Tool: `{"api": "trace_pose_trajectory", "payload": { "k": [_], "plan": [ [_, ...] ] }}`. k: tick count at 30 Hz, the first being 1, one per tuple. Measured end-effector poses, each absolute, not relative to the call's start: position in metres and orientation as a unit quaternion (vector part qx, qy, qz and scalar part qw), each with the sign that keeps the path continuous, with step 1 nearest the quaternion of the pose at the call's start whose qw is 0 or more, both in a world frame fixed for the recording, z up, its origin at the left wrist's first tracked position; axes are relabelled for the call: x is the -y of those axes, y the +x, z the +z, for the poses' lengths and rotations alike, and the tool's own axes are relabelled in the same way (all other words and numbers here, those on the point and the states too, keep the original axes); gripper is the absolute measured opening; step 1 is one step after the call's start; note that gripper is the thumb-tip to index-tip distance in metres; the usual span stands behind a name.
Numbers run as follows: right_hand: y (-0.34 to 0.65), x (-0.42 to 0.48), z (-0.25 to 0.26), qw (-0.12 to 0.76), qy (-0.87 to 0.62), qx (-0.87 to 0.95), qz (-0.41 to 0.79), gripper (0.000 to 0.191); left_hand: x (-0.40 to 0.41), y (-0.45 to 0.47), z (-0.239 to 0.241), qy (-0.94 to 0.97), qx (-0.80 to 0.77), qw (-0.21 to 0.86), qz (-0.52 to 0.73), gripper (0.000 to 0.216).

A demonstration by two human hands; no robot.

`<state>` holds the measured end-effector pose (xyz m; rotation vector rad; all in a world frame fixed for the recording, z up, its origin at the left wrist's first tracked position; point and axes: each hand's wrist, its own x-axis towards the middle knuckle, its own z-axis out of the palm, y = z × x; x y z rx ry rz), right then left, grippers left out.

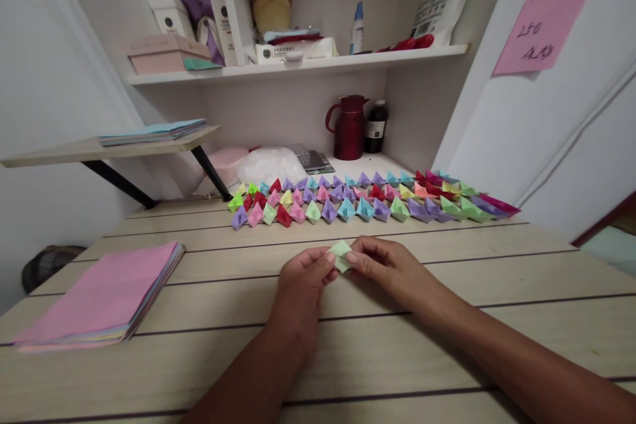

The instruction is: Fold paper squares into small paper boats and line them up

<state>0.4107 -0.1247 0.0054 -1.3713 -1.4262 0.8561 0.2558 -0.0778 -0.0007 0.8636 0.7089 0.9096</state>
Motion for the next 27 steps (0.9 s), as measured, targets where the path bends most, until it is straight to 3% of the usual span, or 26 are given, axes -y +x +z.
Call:
{"api": "trace_pose_trajectory", "payload": {
  "k": [12,17,23,27],
  "plan": [
    [0.407,0.12,0.004,0.516,-0.543,0.55,0.369,0.04,0.074,0.25,0.001,0.408,-0.241,0.816,0.332,0.018],
    [0.397,0.118,-0.002,0.549,-0.517,0.497,0.429,0.043,0.075,0.252,0.0,0.39,-0.231,0.821,0.347,0.02],
    [0.405,0.123,-0.002,0.498,-0.554,0.556,0.369,0.041,0.077,0.256,-0.001,0.392,-0.284,0.78,0.396,0.019],
    [0.405,0.126,0.002,0.515,-0.516,0.561,0.393,0.039,0.078,0.258,-0.004,0.396,-0.306,0.755,0.423,0.021]
  ]
}}
